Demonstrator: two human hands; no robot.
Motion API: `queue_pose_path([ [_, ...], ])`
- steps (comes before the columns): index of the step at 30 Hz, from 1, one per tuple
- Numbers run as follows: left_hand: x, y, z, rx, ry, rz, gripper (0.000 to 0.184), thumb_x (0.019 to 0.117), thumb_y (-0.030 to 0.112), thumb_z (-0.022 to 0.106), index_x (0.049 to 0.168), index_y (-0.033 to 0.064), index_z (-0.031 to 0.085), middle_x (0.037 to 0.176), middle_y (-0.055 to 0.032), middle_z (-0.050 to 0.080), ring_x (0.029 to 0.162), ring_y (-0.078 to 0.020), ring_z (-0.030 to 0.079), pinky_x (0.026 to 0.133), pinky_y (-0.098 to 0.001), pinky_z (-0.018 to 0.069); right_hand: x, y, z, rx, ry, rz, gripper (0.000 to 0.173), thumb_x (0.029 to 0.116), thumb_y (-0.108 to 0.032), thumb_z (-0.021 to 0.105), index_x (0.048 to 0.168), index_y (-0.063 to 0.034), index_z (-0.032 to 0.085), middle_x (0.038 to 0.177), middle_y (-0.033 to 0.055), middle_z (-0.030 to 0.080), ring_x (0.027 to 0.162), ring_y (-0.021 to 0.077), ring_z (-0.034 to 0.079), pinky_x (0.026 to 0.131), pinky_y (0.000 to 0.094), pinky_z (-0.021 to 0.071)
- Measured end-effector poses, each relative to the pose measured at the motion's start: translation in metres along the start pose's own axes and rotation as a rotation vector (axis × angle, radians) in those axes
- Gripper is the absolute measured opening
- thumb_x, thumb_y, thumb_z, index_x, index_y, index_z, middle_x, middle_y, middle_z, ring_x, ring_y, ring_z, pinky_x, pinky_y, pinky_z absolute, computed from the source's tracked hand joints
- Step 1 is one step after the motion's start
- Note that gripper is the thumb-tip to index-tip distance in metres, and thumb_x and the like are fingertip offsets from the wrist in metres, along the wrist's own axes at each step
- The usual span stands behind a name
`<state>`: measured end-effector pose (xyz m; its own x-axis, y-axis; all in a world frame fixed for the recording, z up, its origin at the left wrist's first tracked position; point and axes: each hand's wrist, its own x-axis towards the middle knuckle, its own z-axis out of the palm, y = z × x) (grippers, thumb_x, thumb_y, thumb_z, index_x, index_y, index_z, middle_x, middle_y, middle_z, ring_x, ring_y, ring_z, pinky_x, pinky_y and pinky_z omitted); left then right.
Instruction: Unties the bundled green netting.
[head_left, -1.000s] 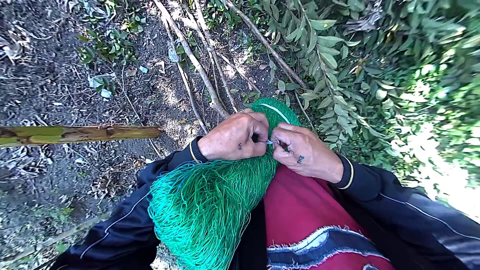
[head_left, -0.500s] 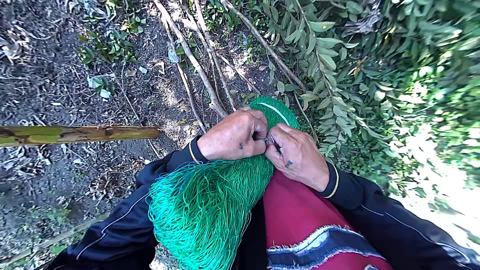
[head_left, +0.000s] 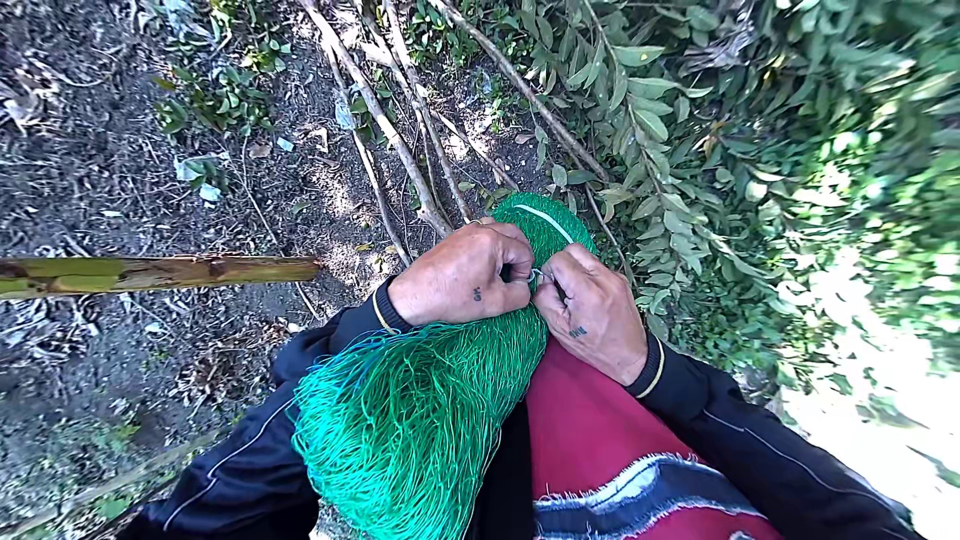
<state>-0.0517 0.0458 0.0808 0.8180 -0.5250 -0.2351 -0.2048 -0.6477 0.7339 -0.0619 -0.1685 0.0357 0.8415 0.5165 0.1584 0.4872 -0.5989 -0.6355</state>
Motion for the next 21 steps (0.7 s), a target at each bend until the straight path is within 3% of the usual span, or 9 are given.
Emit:
queue_pose_path([
  [6,-0.003,0.006,-0.001,0.056,0.027,-0.013,0.017,0.0892,0.025,0.064,0.075,0.0198,0.072,0.090,0.0069,0.067,0.097,-0.0099,0.061,0.082,-0.0315,0.0488,0.000,-0.004,0.006,-0.014,0.067,0.025,0.021,0.0946,-0.018,0.059,0.076,-0.0090,0.063,0.072,0.0029,0.056,0.056,0.0139,0.053,0.045,0.0308,0.0419],
  [12,-0.003,0.006,0.000,0.022,0.055,0.110,0.020,0.0891,0.018,0.064,0.071,0.0161,0.071,0.080,0.0073,0.071,0.096,-0.0090,0.066,0.092,-0.0317,0.0503,0.007,-0.004,0.002,0.109,-0.005,0.158,0.021,0.0954,-0.020,0.057,0.079,-0.0107,0.065,0.067,-0.0003,0.058,0.059,0.0114,0.056,0.051,0.0312,0.0447],
  [15,-0.004,0.002,0.000,0.001,0.034,0.081,0.019,0.0901,0.019,0.064,0.072,0.0165,0.069,0.079,0.0076,0.068,0.094,-0.0083,0.064,0.092,-0.0321,0.0485,0.006,0.003,-0.003,0.301,-0.116,0.202,0.019,0.0984,-0.021,0.056,0.083,-0.0128,0.064,0.066,-0.0040,0.055,0.057,0.0060,0.053,0.052,0.0260,0.0446],
  [21,-0.015,-0.017,-0.001,-0.191,0.167,-0.026,0.013,0.0894,0.021,0.066,0.078,0.0162,0.070,0.094,0.0060,0.071,0.097,-0.0059,0.066,0.082,-0.0284,0.0559,-0.006,0.032,-0.026,0.709,-0.204,0.230,0.017,0.1029,-0.020,0.056,0.097,-0.0096,0.069,0.072,-0.0037,0.064,0.062,0.0051,0.061,0.058,0.0229,0.0538],
])
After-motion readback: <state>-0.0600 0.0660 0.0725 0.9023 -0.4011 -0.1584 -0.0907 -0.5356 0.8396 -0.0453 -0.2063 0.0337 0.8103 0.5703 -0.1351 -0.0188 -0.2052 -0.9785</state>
